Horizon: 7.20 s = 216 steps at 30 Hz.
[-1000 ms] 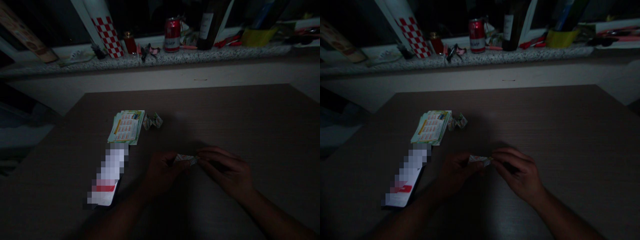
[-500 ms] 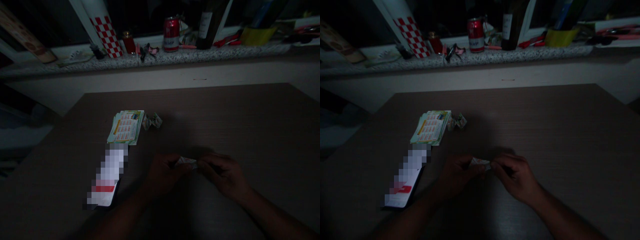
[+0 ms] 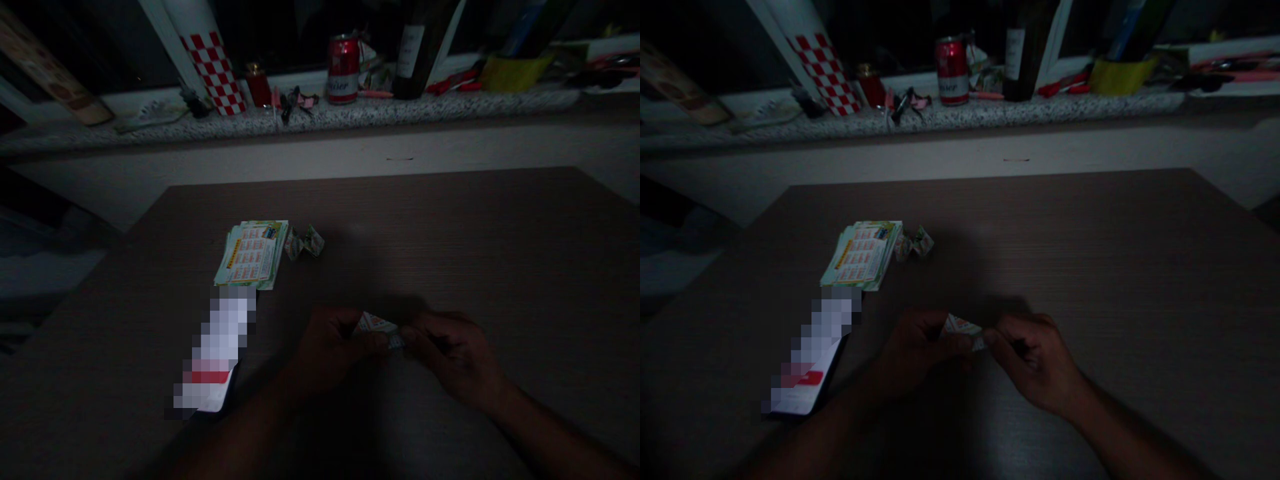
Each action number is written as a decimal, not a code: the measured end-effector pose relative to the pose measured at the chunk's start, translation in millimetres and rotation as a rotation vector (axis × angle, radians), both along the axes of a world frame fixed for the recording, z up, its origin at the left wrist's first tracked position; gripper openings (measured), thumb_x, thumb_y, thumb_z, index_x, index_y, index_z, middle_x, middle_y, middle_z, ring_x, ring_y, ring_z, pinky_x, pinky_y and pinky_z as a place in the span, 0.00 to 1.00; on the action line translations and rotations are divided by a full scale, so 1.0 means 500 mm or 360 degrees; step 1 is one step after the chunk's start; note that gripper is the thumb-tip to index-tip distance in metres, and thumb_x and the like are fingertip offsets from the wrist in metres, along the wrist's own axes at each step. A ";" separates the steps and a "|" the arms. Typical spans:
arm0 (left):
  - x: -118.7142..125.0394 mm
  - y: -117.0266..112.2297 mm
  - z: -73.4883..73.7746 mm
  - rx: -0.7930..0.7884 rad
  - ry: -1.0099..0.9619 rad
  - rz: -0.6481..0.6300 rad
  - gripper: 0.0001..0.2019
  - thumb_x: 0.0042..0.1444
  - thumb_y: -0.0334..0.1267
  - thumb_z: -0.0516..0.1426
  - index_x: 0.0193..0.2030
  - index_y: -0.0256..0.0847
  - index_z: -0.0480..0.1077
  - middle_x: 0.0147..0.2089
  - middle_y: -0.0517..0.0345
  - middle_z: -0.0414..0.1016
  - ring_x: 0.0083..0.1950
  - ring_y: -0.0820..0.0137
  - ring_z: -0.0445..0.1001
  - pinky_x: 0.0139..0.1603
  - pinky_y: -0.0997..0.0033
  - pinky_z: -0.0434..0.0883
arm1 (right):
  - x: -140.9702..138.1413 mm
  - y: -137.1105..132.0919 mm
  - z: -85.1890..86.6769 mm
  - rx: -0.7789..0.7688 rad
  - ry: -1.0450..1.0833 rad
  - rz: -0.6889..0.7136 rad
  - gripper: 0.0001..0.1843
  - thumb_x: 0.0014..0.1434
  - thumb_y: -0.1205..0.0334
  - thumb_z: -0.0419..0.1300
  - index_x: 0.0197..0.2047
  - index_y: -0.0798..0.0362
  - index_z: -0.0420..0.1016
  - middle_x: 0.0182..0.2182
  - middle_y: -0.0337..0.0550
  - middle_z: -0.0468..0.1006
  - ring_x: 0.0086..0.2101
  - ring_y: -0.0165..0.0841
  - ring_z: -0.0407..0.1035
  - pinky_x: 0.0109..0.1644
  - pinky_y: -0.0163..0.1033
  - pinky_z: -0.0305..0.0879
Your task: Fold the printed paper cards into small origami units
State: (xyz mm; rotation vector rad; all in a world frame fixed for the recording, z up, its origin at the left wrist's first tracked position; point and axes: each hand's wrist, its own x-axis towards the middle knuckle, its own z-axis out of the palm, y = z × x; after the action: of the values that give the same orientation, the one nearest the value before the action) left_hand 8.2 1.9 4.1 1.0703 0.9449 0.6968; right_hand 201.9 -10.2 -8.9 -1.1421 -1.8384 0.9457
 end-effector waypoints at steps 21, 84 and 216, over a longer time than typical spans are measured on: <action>-0.013 0.010 -0.013 0.0120 0.0262 -0.0033 0.12 0.51 0.43 0.63 0.27 0.35 0.75 0.26 0.57 0.76 0.28 0.72 0.71 0.29 0.75 0.64 | 0.005 0.012 -0.006 0.0173 -0.0042 -0.0068 0.10 0.62 0.62 0.57 0.28 0.51 0.73 0.22 0.38 0.73 0.23 0.29 0.67 0.26 0.34 0.63; -0.021 0.010 -0.015 0.1080 0.1072 0.0509 0.08 0.53 0.40 0.62 0.39 0.43 0.75 0.34 0.60 0.77 0.33 0.71 0.74 0.34 0.71 0.70 | 0.018 0.021 -0.021 0.0457 -0.0114 -0.0485 0.04 0.56 0.66 0.65 0.36 0.50 0.81 0.31 0.41 0.82 0.30 0.33 0.77 0.30 0.35 0.73; -0.047 0.025 0.006 0.0892 0.0504 -0.0140 0.04 0.54 0.35 0.62 0.32 0.36 0.76 0.32 0.56 0.78 0.34 0.71 0.76 0.36 0.75 0.69 | 0.029 0.016 -0.002 -0.0339 0.0163 0.0172 0.08 0.55 0.60 0.65 0.28 0.54 0.80 0.21 0.38 0.78 0.22 0.26 0.70 0.24 0.28 0.66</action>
State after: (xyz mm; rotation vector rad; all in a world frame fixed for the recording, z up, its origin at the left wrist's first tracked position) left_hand -15.1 14.3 7.3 1.7462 0.9869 0.7526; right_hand 216.3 -2.3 -9.9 -1.1058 -1.7627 1.2636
